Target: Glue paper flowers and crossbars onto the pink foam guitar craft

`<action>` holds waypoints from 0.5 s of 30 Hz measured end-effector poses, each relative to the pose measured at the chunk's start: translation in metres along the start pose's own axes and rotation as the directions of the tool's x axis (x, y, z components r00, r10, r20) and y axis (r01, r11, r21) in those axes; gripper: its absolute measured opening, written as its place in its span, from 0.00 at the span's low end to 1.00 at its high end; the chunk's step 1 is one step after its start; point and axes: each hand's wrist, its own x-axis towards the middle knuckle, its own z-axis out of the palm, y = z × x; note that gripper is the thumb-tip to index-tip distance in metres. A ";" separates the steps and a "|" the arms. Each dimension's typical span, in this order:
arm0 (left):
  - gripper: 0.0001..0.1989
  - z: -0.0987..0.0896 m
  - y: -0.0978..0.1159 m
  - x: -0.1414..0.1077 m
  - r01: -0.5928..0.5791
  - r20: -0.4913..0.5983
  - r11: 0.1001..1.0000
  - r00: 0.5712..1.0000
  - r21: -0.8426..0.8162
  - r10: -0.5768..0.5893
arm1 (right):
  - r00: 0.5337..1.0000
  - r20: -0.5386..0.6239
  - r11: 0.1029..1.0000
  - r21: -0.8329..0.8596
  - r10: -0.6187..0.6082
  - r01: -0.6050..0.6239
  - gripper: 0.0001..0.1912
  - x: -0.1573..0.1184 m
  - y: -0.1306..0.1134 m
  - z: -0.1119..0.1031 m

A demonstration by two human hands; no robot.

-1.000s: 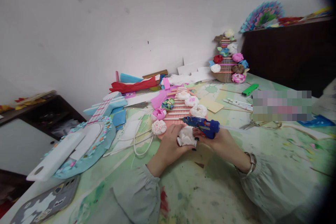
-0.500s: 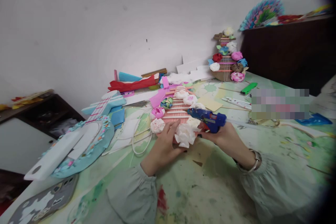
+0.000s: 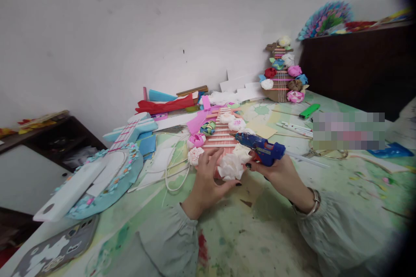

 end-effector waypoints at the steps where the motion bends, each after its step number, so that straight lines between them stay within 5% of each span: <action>1: 0.33 -0.001 0.004 -0.001 -0.037 -0.029 0.999 0.999 0.039 0.039 | 1.000 -0.006 1.000 0.016 -0.007 0.007 0.16 0.001 -0.001 -0.001; 6: 0.24 -0.004 0.015 0.001 -0.142 0.021 0.976 0.990 0.167 0.141 | 1.000 -0.027 0.999 0.052 0.003 -0.002 0.17 0.001 -0.003 -0.003; 15: 0.16 -0.003 0.018 0.008 -0.092 0.148 0.967 0.987 0.237 0.058 | 1.000 -0.001 0.998 0.061 0.011 -0.011 0.17 0.000 0.001 -0.003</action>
